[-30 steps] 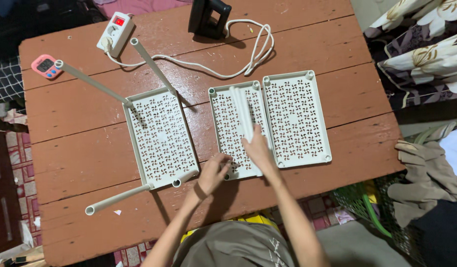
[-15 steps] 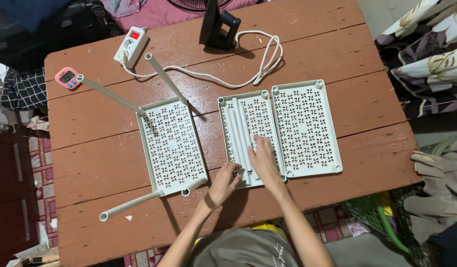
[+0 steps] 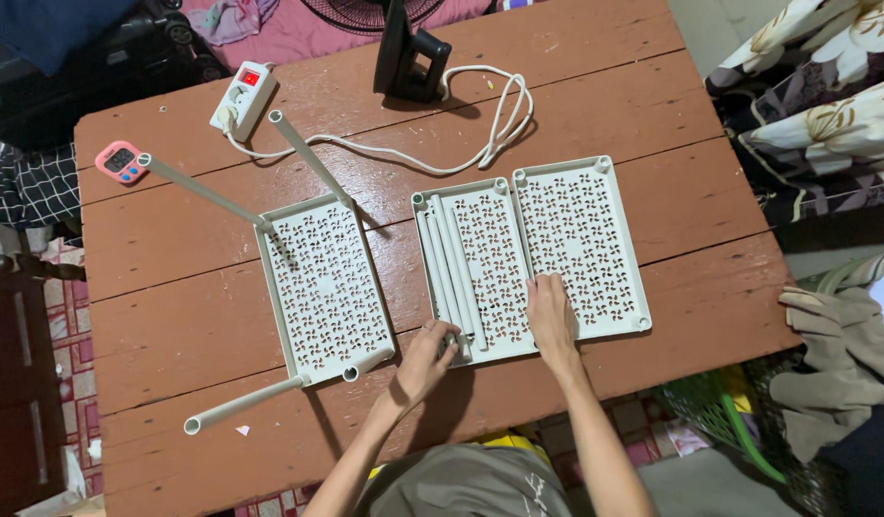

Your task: The person assembles a two-tiered plastic tray stand by inserting white cylindrical legs into corner sockets on two perforated trays. They stack the trays and adjust the legs to form a stable structure.

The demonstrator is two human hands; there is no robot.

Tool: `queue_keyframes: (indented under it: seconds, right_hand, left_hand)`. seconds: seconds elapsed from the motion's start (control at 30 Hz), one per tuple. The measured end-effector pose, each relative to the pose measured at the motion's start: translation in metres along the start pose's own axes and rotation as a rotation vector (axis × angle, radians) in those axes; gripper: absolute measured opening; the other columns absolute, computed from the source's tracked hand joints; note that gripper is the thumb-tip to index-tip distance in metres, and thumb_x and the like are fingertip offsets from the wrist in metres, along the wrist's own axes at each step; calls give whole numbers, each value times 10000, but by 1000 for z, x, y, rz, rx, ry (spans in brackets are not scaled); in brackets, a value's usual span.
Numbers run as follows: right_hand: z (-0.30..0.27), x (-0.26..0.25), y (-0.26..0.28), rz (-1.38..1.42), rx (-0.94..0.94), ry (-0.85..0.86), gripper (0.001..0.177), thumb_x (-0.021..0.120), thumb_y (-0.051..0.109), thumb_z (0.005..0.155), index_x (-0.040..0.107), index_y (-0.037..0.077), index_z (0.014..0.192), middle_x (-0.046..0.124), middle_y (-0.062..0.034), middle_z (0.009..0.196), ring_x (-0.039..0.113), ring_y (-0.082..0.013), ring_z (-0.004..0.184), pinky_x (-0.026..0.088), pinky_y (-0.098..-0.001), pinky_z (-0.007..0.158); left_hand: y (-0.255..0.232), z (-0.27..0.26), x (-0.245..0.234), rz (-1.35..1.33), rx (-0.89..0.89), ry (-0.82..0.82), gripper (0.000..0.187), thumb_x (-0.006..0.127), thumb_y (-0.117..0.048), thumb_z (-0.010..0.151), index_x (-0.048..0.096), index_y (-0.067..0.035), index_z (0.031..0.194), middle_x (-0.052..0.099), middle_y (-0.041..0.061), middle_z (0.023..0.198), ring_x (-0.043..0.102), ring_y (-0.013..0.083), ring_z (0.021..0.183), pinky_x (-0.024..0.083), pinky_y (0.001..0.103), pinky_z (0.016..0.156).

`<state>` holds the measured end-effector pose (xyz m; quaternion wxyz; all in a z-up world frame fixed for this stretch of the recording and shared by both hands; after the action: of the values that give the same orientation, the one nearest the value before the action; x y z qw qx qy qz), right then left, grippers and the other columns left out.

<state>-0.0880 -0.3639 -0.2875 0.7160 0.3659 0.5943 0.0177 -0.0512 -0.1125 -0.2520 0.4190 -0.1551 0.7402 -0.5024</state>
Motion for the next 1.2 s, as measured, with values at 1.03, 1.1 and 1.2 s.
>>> queue_keyframes:
  seconds: [1.03,1.1,1.2]
  right_hand:
    - [-97,-223,260,480,-778,-204,294,708,23,927,631,37,1210,675,-88,1141,683,-266,996,538,-338,902]
    - [-94,-226,259,389,-703,-282,308,706,29,913,629,24,1211,659,-110,1180,640,-287,1067,506,-359,946]
    - [-72,-215,250,475,-504,-80,399,687,58,904,593,-10,1285,653,-150,1227,616,-259,1103,518,-349,912]
  left_hand:
    - [-152,-57,-126,-760,63,-432,508,547,-246,1006,462,-11,1447,625,87,1323,582,139,1148,488,317,959]
    - [-146,-70,-153,-789,-109,-463,532,522,-279,947,507,-28,1416,662,64,1242,607,138,997,516,328,806]
    - [-135,-91,-191,-826,-61,-511,514,495,-280,952,577,65,1324,711,134,1200,654,186,1022,537,350,885]
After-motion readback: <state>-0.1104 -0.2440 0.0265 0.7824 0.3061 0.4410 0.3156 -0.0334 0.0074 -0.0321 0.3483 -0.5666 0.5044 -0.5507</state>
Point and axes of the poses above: each hand's wrist, its own z-axis towards the middle knuckle, its own x-axis out of the palm, y = z × x, the point moved 2 cm from there along z, towards the middle knuckle
